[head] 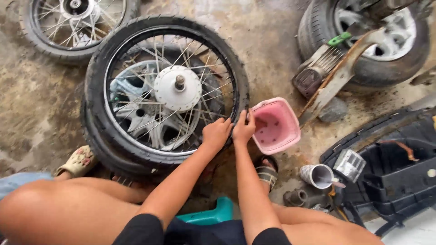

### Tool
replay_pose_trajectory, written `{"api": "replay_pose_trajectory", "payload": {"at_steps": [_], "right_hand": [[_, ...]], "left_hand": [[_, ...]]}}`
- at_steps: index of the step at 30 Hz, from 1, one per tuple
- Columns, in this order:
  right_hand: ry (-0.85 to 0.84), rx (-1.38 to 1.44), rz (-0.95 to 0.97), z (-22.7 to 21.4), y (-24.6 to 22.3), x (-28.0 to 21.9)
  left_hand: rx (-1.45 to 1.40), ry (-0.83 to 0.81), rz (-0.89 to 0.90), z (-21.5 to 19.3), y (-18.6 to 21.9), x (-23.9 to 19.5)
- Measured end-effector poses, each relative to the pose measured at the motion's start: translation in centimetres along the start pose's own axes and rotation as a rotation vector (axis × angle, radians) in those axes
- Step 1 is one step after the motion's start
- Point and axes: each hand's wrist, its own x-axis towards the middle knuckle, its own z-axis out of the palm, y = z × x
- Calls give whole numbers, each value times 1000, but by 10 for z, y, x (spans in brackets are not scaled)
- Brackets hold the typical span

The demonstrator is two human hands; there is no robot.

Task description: A person is working on a motorcycle wheel, applying liquid to the rim and using a tool to manipulate the tire bead.

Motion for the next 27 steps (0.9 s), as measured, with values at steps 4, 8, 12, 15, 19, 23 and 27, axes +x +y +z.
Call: {"api": "replay_pose_trajectory", "payload": {"at_steps": [4, 8, 12, 15, 19, 23, 27], "right_hand": [[-23, -7, 19, -6, -13, 2], [-63, -26, 71, -8, -12, -6], [-26, 8, 16, 1, 8, 5], [-25, -52, 7, 0, 8, 1], [-27, -17, -5, -3, 11, 1], [-13, -13, -36, 3, 11, 6], [-26, -7, -5, 2, 7, 10]], "left_hand": [[34, 28, 56, -26, -8, -18], [14, -57, 60, -26, -18, -29], [69, 90, 20, 12, -8, -5], [47, 86, -1, 52, -12, 7], [106, 116, -3, 26, -13, -16], [44, 40, 15, -5, -20, -26], [4, 44, 20, 7, -15, -8]]}}
